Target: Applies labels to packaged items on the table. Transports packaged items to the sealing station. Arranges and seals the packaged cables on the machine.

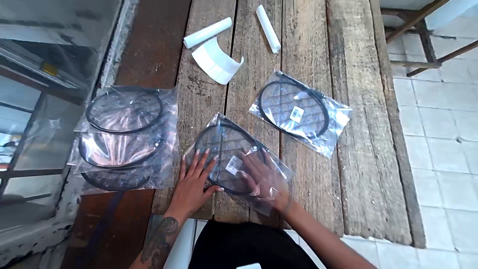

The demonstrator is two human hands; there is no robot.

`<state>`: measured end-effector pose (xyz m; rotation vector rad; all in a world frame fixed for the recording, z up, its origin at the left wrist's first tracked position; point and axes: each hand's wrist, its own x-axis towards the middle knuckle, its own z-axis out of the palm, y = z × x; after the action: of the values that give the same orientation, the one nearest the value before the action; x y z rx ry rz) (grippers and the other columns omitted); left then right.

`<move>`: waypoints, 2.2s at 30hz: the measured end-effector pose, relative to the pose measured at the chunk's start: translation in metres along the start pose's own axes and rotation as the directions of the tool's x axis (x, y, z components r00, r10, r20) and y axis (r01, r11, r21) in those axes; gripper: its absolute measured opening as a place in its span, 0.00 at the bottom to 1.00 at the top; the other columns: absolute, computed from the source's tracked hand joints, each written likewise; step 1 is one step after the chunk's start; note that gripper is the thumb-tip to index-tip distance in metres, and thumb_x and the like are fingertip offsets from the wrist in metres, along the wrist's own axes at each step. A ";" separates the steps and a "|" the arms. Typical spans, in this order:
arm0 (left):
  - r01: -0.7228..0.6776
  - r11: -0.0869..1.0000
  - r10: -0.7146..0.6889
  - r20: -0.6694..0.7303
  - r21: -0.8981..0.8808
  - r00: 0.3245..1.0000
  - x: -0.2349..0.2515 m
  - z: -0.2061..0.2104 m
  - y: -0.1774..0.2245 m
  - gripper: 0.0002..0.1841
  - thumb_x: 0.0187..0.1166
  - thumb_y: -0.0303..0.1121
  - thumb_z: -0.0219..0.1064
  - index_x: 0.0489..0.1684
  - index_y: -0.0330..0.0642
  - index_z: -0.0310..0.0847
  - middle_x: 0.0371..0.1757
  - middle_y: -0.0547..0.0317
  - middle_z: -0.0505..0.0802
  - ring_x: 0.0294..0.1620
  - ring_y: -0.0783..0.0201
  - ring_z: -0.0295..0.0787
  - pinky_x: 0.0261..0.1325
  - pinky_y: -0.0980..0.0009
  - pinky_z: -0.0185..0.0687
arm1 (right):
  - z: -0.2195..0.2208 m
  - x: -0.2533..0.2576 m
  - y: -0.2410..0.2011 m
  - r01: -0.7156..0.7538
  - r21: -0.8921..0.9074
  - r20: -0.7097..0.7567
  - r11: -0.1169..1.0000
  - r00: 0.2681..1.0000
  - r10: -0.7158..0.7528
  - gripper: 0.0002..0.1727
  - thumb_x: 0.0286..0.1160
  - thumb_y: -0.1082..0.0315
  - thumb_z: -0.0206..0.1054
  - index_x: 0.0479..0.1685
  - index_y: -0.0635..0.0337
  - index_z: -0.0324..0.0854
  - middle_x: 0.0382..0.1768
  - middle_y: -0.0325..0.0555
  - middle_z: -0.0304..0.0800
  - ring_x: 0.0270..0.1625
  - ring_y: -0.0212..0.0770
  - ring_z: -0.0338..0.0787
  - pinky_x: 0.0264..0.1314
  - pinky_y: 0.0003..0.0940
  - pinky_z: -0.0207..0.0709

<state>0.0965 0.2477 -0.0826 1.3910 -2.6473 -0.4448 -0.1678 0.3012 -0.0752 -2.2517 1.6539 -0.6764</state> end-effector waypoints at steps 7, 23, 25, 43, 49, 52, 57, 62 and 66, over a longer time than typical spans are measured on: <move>-0.001 0.986 -0.006 -0.046 -0.168 0.999 0.114 -0.014 0.065 0.41 0.80 0.67 0.57 0.91 0.53 0.65 0.94 0.60 0.64 0.96 0.48 0.46 0.92 0.32 0.31 | -0.122 -0.069 -0.030 -0.308 0.504 -0.400 0.807 0.745 0.534 0.26 0.97 0.57 0.43 0.67 0.73 0.75 0.54 0.44 0.96 0.58 0.33 0.95 0.67 0.37 0.88; 0.255 0.925 -0.277 -0.040 -0.280 0.960 -0.006 -0.054 0.050 0.32 0.93 0.54 0.41 0.88 0.43 0.67 0.87 0.49 0.74 0.90 0.40 0.62 0.88 0.30 0.49 | -0.139 -0.020 -0.078 -0.477 0.767 0.621 0.428 0.721 -0.308 0.32 0.96 0.49 0.45 0.33 0.64 0.84 0.18 0.40 0.79 0.20 0.31 0.79 0.25 0.29 0.75; 0.143 0.981 -0.140 0.037 -0.131 0.990 -0.026 -0.008 0.050 0.38 0.89 0.62 0.45 0.92 0.46 0.61 0.93 0.54 0.64 0.95 0.44 0.50 0.90 0.29 0.40 | -0.140 -0.014 -0.078 -0.503 0.781 0.620 0.371 0.698 -0.358 0.28 0.94 0.51 0.50 0.33 0.64 0.83 0.19 0.38 0.81 0.21 0.28 0.81 0.26 0.25 0.77; 0.309 0.066 -0.453 0.248 -0.949 0.857 -0.014 -0.024 0.100 0.02 0.65 0.26 0.80 0.29 0.44 0.94 0.36 0.66 0.92 0.44 0.72 0.87 0.51 0.72 0.85 | -0.013 -0.003 -0.045 -0.469 0.288 0.182 0.835 0.883 0.433 0.13 0.75 0.66 0.72 0.50 0.67 0.87 0.33 0.56 0.92 0.35 0.56 0.93 0.41 0.60 0.86; 0.321 0.059 -0.318 0.287 -0.945 0.904 -0.004 -0.016 0.120 0.05 0.62 0.35 0.84 0.29 0.47 0.96 0.33 0.69 0.91 0.44 0.74 0.86 0.53 0.74 0.82 | -0.014 0.035 -0.054 -0.610 -0.139 0.434 0.780 0.670 0.602 0.29 0.87 0.55 0.59 0.82 0.60 0.68 0.34 0.64 0.91 0.39 0.69 0.92 0.40 0.66 0.83; 0.353 0.054 -0.291 0.323 -0.934 0.900 0.001 -0.018 0.122 0.05 0.61 0.35 0.84 0.29 0.48 0.97 0.33 0.69 0.90 0.44 0.74 0.86 0.53 0.74 0.82 | -0.009 0.033 -0.050 -0.676 -0.113 0.335 0.728 0.664 0.668 0.26 0.88 0.52 0.59 0.77 0.60 0.73 0.35 0.65 0.91 0.38 0.69 0.92 0.39 0.67 0.82; 0.176 0.326 -0.285 0.081 -0.929 0.955 -0.002 -0.029 0.088 0.06 0.72 0.35 0.77 0.40 0.45 0.95 0.47 0.65 0.95 0.52 0.72 0.90 0.58 0.71 0.87 | -0.013 0.034 -0.054 -0.665 -0.119 0.335 0.737 0.673 0.660 0.28 0.83 0.59 0.65 0.77 0.65 0.70 0.34 0.66 0.91 0.38 0.70 0.92 0.39 0.67 0.82; -0.002 0.997 0.000 -0.024 -0.077 1.000 -0.006 -0.003 0.020 0.41 0.80 0.71 0.49 0.92 0.61 0.61 0.96 0.62 0.58 0.97 0.50 0.42 0.92 0.31 0.31 | -0.012 0.002 -0.035 -0.321 0.017 0.080 0.947 0.944 0.319 0.34 0.74 0.61 0.72 0.79 0.67 0.72 0.31 0.54 0.93 0.29 0.56 0.94 0.33 0.54 0.87; 0.019 1.000 -0.019 -0.019 -0.023 1.000 -0.009 0.006 0.021 0.40 0.83 0.71 0.43 0.94 0.63 0.56 0.97 0.63 0.54 0.98 0.54 0.39 0.93 0.34 0.29 | -0.008 -0.029 -0.001 0.260 -0.056 0.143 0.964 0.958 -0.250 0.22 0.87 0.56 0.59 0.77 0.42 0.80 0.76 0.47 0.82 0.82 0.47 0.77 0.85 0.56 0.65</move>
<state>0.0838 0.2672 -0.0814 1.4075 -2.6074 -0.4604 -0.1782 0.3297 -0.0740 -2.5304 1.3609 -0.5122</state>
